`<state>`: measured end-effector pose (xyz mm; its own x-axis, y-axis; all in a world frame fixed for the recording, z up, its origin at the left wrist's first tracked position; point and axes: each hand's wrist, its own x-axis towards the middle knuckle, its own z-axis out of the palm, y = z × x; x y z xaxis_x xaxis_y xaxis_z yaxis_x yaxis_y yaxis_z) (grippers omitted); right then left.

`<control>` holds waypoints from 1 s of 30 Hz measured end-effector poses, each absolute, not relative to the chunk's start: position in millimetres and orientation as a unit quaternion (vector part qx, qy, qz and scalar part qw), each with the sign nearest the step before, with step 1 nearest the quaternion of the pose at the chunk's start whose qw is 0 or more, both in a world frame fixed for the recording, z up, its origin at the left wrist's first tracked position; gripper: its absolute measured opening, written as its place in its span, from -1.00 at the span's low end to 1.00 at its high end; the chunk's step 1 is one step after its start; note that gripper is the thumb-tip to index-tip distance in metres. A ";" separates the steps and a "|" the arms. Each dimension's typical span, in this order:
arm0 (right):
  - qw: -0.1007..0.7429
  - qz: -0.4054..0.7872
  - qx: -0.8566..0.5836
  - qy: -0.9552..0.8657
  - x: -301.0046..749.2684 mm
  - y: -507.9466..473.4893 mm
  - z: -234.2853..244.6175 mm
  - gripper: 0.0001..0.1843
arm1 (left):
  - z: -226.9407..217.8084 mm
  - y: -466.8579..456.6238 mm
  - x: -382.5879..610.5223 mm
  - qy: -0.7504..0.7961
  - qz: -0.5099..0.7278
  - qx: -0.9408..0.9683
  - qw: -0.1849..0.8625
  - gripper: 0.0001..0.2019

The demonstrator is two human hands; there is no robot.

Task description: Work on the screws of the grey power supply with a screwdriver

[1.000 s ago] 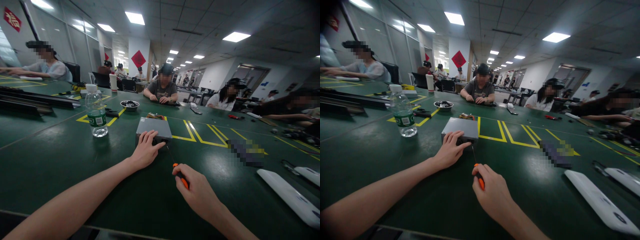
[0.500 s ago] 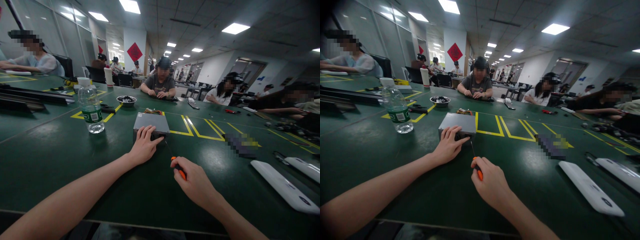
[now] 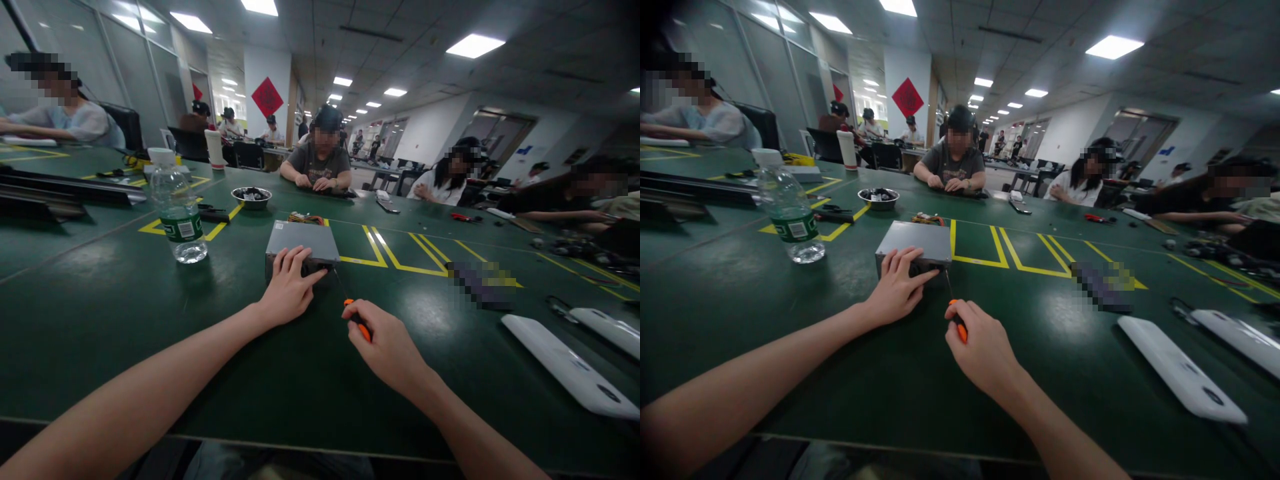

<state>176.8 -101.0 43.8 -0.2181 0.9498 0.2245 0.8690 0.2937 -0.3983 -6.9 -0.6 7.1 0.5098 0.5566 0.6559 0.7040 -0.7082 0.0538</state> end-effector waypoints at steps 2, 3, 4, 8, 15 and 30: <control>0.217 0.094 -0.585 -0.776 176.3 -101.3 44.1 -0.86 | 6.8 -0.6 -7.3 -0.365 -0.330 -0.863 0.114 -0.57; 0.219 0.094 -0.584 -0.776 176.0 -101.6 44.5 -0.86 | 6.7 -0.6 -7.5 -0.366 -0.327 -0.864 0.116 -0.57; 0.219 0.095 -0.585 -0.775 175.7 -101.8 45.0 -0.86 | 6.6 -0.7 -7.7 -0.366 -0.325 -0.864 0.118 -0.57; 0.215 0.094 -0.590 -0.773 174.9 -101.5 45.9 -0.86 | 6.6 -0.8 -7.8 -0.365 -0.325 -0.865 0.118 -0.57; 0.234 0.127 -0.591 -0.761 175.1 -100.2 43.2 -0.84 | 8.1 -1.2 -7.4 -0.367 -0.324 -0.864 0.114 -0.56; 0.261 -0.123 -0.561 -0.776 175.3 -105.8 37.8 -0.72 | 8.0 -2.3 -6.3 -0.380 -0.319 -0.859 0.124 -0.52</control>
<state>175.3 -105.8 37.8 -0.2348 0.8062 0.5430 0.9345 0.3410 -0.1020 -6.3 -2.3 8.0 0.5076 0.5745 0.6421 0.7321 -0.6806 0.0302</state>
